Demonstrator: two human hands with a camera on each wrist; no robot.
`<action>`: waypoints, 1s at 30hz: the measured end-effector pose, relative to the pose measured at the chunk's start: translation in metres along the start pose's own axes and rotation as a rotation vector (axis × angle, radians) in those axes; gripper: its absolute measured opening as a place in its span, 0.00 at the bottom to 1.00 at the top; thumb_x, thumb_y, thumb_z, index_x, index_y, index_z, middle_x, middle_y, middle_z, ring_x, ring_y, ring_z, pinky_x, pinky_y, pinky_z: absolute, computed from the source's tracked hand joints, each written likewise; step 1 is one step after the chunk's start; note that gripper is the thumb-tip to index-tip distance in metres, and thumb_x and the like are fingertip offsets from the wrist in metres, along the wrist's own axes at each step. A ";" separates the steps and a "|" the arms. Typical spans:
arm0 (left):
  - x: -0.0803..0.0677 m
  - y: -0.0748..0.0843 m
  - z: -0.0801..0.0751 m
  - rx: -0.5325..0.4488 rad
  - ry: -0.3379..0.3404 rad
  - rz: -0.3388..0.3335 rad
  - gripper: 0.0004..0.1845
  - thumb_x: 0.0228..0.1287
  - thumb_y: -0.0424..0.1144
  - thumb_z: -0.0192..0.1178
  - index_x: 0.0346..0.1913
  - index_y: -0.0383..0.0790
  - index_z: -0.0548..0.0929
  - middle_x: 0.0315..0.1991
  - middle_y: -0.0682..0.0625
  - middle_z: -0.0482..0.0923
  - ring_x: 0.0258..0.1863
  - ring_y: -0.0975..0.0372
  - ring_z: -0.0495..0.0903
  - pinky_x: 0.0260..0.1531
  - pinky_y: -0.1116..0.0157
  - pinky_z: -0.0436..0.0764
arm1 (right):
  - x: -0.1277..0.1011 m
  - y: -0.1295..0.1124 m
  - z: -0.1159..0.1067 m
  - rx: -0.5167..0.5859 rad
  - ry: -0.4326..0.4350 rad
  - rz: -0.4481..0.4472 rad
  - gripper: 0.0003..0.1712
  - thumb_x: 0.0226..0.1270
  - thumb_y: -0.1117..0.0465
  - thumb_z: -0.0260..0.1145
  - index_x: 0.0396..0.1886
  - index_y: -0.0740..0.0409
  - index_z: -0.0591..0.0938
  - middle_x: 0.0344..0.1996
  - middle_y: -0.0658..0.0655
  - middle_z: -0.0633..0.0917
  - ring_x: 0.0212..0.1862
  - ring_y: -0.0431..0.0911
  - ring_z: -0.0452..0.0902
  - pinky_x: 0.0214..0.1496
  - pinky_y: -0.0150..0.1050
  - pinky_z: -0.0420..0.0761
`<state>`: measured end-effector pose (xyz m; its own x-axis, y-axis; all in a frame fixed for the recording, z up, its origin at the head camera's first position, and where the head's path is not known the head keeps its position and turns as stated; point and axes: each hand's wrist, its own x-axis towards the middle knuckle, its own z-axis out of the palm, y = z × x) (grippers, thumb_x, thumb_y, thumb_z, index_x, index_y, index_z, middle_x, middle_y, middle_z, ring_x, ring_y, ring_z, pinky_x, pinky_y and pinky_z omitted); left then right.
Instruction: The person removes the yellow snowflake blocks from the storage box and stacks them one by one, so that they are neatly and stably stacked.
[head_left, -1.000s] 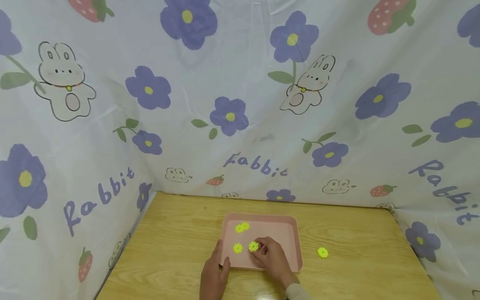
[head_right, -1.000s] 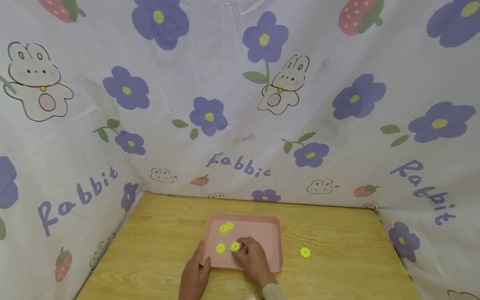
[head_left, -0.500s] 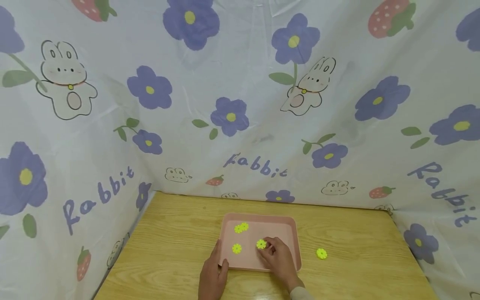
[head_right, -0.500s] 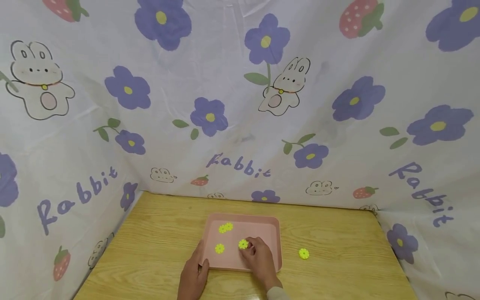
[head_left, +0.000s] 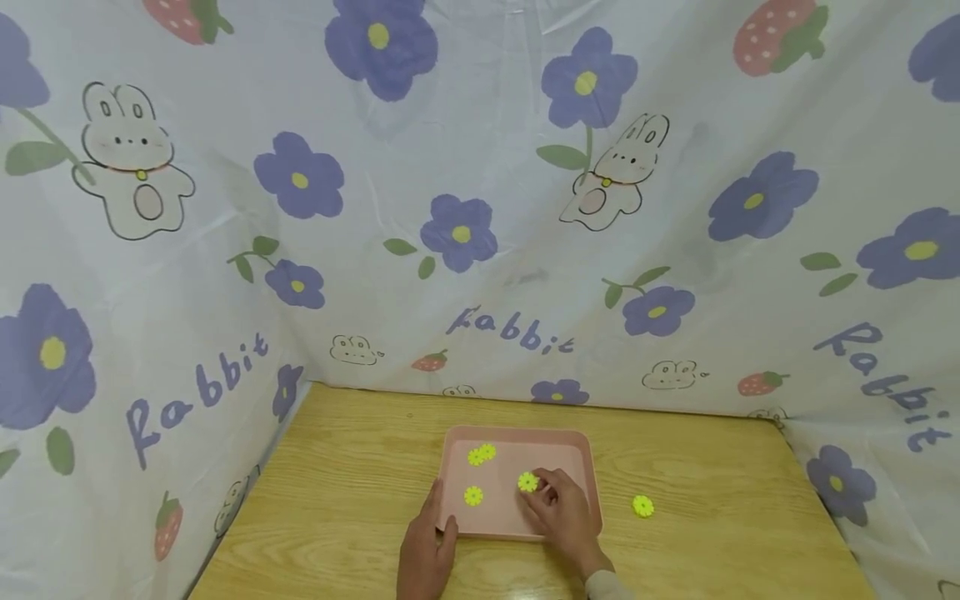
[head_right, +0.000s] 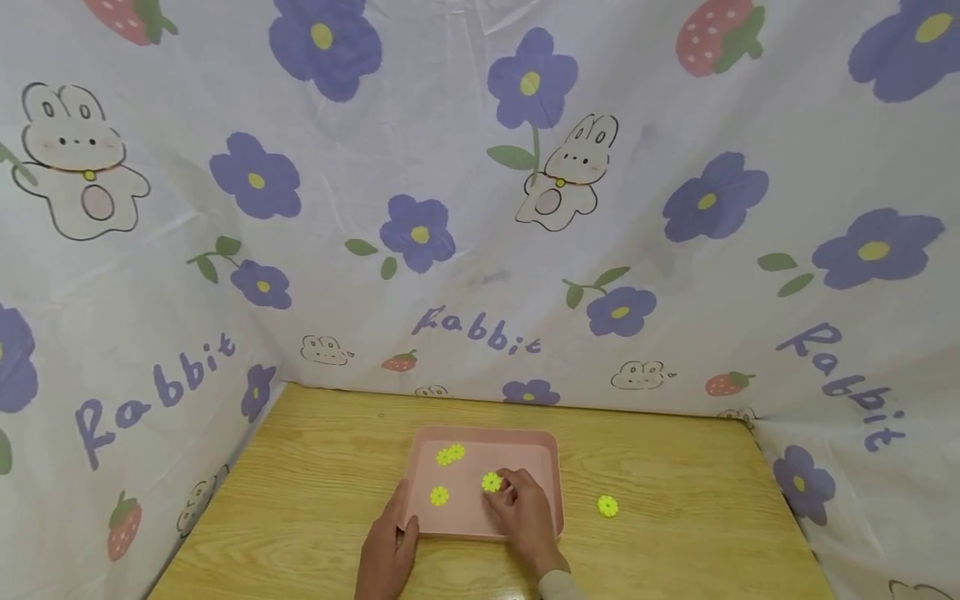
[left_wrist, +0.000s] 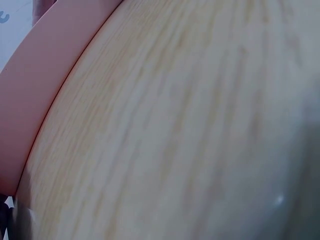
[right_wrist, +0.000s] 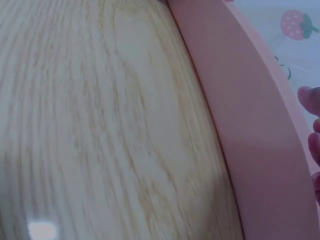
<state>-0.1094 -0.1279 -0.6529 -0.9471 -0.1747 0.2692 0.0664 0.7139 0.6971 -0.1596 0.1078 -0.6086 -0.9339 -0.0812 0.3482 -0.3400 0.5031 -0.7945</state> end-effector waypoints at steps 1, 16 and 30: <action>0.000 0.000 0.000 -0.001 0.002 -0.001 0.33 0.75 0.39 0.60 0.80 0.41 0.65 0.73 0.43 0.71 0.65 0.45 0.77 0.61 0.44 0.78 | 0.000 0.000 -0.002 -0.011 0.014 -0.009 0.14 0.60 0.64 0.79 0.45 0.64 0.88 0.30 0.47 0.79 0.29 0.33 0.72 0.30 0.29 0.77; -0.001 -0.003 0.001 -0.045 0.028 0.017 0.33 0.75 0.40 0.61 0.79 0.43 0.66 0.72 0.43 0.73 0.64 0.45 0.78 0.59 0.44 0.79 | -0.003 0.010 -0.040 -0.044 0.100 0.045 0.14 0.61 0.65 0.79 0.46 0.63 0.88 0.31 0.47 0.78 0.30 0.36 0.72 0.30 0.31 0.75; -0.001 -0.004 0.003 -0.050 0.025 0.021 0.33 0.75 0.40 0.60 0.79 0.41 0.66 0.72 0.43 0.72 0.62 0.44 0.79 0.56 0.43 0.81 | -0.016 0.026 -0.077 -0.056 0.206 0.115 0.16 0.60 0.67 0.79 0.48 0.64 0.88 0.32 0.51 0.80 0.29 0.36 0.72 0.28 0.30 0.74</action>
<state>-0.1097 -0.1285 -0.6575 -0.9374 -0.1771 0.3000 0.1025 0.6828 0.7233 -0.1449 0.1878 -0.5964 -0.9219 0.1536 0.3556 -0.2207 0.5462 -0.8080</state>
